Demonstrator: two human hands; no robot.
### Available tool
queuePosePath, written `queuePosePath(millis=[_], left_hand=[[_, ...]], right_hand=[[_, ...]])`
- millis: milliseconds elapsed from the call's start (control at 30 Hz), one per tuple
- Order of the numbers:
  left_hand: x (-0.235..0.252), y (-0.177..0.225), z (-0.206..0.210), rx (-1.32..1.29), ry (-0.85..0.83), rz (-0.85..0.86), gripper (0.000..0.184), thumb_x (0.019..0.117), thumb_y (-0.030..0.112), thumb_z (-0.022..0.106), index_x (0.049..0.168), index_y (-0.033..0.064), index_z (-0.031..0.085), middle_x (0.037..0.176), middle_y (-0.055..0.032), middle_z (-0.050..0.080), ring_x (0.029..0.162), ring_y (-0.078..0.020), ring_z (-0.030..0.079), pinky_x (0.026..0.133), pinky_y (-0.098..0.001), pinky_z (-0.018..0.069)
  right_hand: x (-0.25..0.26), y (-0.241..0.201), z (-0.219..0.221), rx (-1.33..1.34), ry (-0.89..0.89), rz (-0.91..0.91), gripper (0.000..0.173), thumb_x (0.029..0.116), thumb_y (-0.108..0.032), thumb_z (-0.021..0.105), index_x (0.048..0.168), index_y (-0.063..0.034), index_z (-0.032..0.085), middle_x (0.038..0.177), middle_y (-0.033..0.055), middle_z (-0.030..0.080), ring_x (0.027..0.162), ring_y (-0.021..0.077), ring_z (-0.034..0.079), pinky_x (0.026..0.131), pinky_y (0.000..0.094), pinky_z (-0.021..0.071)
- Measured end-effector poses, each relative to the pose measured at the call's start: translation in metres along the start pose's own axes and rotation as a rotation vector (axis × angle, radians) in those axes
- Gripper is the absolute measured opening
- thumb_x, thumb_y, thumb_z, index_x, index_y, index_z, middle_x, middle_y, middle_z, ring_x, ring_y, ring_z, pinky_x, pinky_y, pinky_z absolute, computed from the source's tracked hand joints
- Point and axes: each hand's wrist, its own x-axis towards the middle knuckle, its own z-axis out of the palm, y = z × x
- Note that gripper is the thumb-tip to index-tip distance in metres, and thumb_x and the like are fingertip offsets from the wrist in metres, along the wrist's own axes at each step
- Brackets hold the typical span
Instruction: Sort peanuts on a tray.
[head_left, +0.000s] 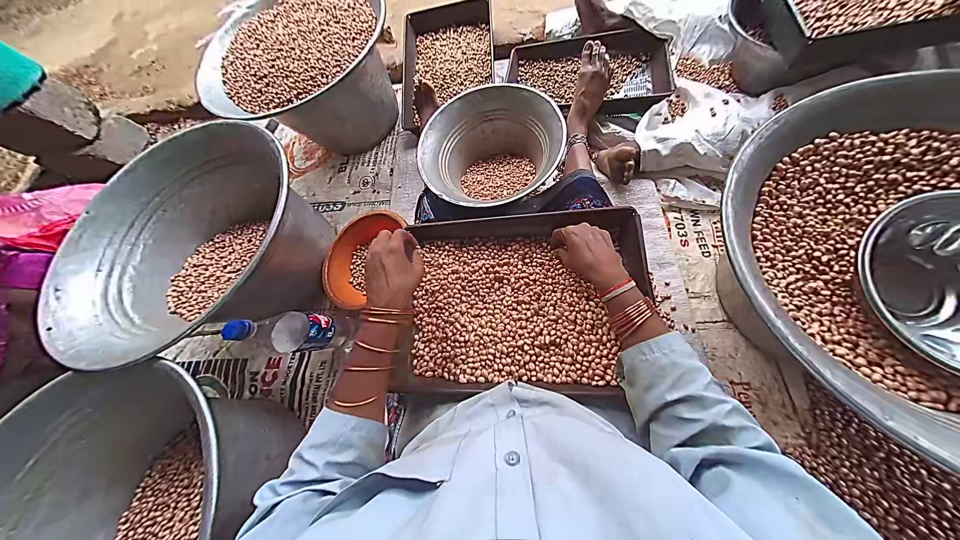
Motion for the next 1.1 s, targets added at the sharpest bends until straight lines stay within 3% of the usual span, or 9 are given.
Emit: queuePosePath(millis=[100,333,500,633,700,767,833,933,1100], left_hand=[[0.018,-0.015,-0.016,0.049,0.118,0.009,0.029,0.0931,0.011,0.069,0.119,-0.0027,0.068,0.126,-0.0348,0.059,0.123,-0.0569,0.052,0.101,-0.0735,0.0391],[-0.006,0.063,0.032,-0.181,-0.136,0.323,0.013,0.0879,0.009,0.080,0.101,0.0089,0.078,0.114,-0.0216,0.065,0.111,-0.0441,0.059,0.094,-0.0576,0.0513],[0.001,0.073,0.069,-0.119,-0.212,0.379,0.011,0.0885,0.015,0.080,0.099,0.0104,0.080,0.110,-0.0199,0.067,0.110,-0.0413,0.060,0.094,-0.0558,0.0511],[0.000,0.054,0.045,-0.430,-0.198,0.218,0.012,0.0949,0.009,0.071,0.105,0.0032,0.073,0.100,-0.0175,0.070,0.089,-0.0321,0.069,0.080,-0.0526,0.0570],[0.001,0.045,0.031,-0.483,-0.233,0.086,0.011,0.0978,0.005,0.063,0.109,0.0057,0.067,0.091,-0.0162,0.068,0.071,-0.0299,0.063,0.065,-0.0511,0.0523],[0.004,0.038,0.035,-0.435,-0.266,0.154,0.015,0.0950,0.003,0.064,0.109,0.0051,0.069,0.078,-0.0132,0.063,0.063,-0.0268,0.057,0.060,-0.0483,0.0490],[-0.001,0.037,0.046,-0.396,-0.309,0.274,0.012,0.0927,0.006,0.072,0.105,0.0045,0.074,0.081,-0.0127,0.066,0.068,-0.0258,0.059,0.067,-0.0470,0.0512],[-0.009,0.048,0.053,-0.302,-0.408,0.311,0.022,0.0943,0.013,0.071,0.114,0.0057,0.075,0.106,-0.0194,0.072,0.101,-0.0353,0.069,0.096,-0.0534,0.0526],[-0.012,0.053,0.063,-0.257,-0.368,0.335,0.021,0.0924,0.011,0.073,0.111,0.0031,0.076,0.106,-0.0239,0.071,0.104,-0.0413,0.068,0.097,-0.0571,0.0514]], right_hand=[[0.002,-0.001,-0.002,-0.001,-0.024,-0.003,0.014,0.0936,-0.020,0.070,0.104,-0.0115,0.075,0.095,0.0161,0.074,0.094,0.0383,0.071,0.077,0.0596,0.0529],[0.008,0.006,0.005,0.208,-0.018,-0.042,0.020,0.0938,-0.026,0.071,0.106,-0.0112,0.074,0.094,0.0138,0.074,0.092,0.0356,0.071,0.078,0.0603,0.0532],[0.011,0.013,-0.002,0.717,0.176,-0.071,0.017,0.0920,-0.013,0.060,0.107,-0.0076,0.064,0.075,0.0036,0.056,0.064,0.0156,0.053,0.061,0.0394,0.0437],[0.009,0.004,-0.001,0.671,-0.020,-0.183,0.010,0.0931,-0.009,0.063,0.101,-0.0062,0.067,0.077,0.0050,0.059,0.067,0.0168,0.053,0.064,0.0412,0.0438],[0.007,-0.006,0.003,0.500,-0.096,-0.287,0.011,0.0944,-0.013,0.070,0.103,-0.0070,0.073,0.085,0.0107,0.069,0.079,0.0250,0.065,0.074,0.0500,0.0510],[0.006,-0.013,0.013,0.336,-0.104,-0.354,0.015,0.0922,-0.018,0.074,0.105,-0.0102,0.077,0.096,0.0134,0.073,0.094,0.0319,0.070,0.082,0.0566,0.0546],[0.003,-0.021,0.021,0.224,-0.095,-0.358,0.016,0.0911,-0.020,0.075,0.105,-0.0116,0.077,0.100,0.0141,0.072,0.097,0.0344,0.070,0.081,0.0579,0.0547],[-0.001,-0.030,0.022,0.149,-0.097,-0.335,0.016,0.0929,-0.020,0.073,0.104,-0.0092,0.076,0.101,0.0146,0.073,0.097,0.0348,0.070,0.081,0.0577,0.0544],[-0.006,-0.036,0.014,0.104,-0.187,-0.287,0.025,0.0955,-0.023,0.070,0.115,-0.0079,0.072,0.114,0.0171,0.071,0.111,0.0362,0.067,0.092,0.0587,0.0506]])
